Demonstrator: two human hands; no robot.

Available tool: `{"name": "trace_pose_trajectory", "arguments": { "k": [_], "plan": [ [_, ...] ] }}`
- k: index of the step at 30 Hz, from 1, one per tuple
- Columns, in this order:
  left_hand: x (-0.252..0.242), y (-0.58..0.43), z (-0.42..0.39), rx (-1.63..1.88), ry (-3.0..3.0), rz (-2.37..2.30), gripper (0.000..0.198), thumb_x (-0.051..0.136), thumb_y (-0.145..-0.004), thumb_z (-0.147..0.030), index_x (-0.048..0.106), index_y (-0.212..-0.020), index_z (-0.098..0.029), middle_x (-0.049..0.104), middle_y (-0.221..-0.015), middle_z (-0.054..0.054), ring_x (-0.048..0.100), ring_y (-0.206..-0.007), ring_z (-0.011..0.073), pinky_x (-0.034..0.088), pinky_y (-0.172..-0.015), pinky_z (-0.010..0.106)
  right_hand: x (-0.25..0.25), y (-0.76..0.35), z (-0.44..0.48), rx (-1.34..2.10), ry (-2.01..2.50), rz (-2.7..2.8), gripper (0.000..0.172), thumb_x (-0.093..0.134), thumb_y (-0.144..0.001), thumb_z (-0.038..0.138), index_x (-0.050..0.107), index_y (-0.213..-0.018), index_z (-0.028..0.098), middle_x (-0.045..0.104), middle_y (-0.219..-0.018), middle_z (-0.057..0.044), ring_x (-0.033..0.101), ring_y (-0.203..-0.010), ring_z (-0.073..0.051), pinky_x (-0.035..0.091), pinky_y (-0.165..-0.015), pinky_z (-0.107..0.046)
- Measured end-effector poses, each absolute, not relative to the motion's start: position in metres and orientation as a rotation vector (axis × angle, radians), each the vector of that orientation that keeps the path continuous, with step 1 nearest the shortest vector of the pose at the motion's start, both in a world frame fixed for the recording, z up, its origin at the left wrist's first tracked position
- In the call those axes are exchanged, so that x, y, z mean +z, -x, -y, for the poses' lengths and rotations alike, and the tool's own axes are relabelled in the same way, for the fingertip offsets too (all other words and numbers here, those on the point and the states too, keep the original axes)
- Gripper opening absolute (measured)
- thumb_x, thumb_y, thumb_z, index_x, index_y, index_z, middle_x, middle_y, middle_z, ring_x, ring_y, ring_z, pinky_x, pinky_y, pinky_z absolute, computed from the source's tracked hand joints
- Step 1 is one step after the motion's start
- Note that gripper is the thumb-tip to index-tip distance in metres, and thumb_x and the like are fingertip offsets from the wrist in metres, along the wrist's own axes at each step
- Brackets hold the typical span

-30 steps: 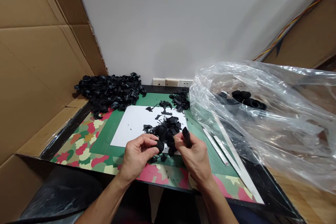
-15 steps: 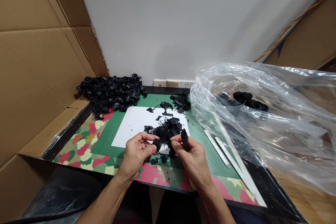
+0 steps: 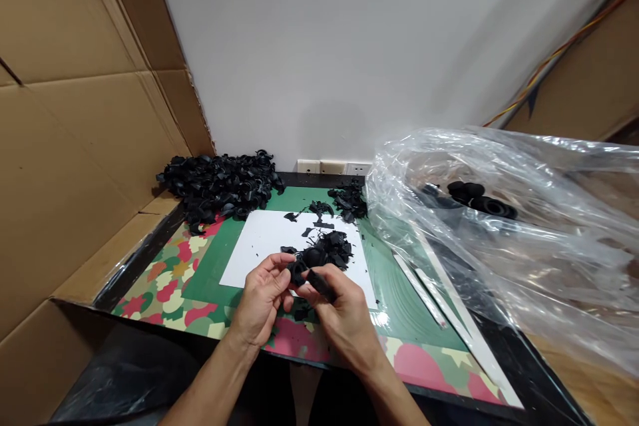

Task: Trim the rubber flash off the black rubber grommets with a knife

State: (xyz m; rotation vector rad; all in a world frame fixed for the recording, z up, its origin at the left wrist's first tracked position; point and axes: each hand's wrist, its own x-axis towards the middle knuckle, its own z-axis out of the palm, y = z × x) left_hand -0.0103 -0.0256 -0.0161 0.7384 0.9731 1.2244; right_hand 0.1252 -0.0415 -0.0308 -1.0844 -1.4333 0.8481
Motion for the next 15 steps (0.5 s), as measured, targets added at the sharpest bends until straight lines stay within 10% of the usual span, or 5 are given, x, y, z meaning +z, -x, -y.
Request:
{"name": "trace_pose_trajectory", "arguments": {
  "k": [15],
  "plan": [
    [-0.017, 0.004, 0.025, 1.233, -0.615, -1.038, 0.048, 0.092, -0.041, -0.031, 0.063, -0.075, -0.012, 0.057, -0.054, -0.004, 0.049, -0.038, 0.0051, 0.037, -0.037, 0.016, -0.052, -0.109, 0.044, 0.393, 0.977, 1.717, 0.015, 0.041, -0.085, 0.014, 0.044, -0.073, 0.022, 0.048, -0.067, 0.001, 0.047, -0.052, -0.012, 0.038, -0.047, -0.023]
  ]
}}
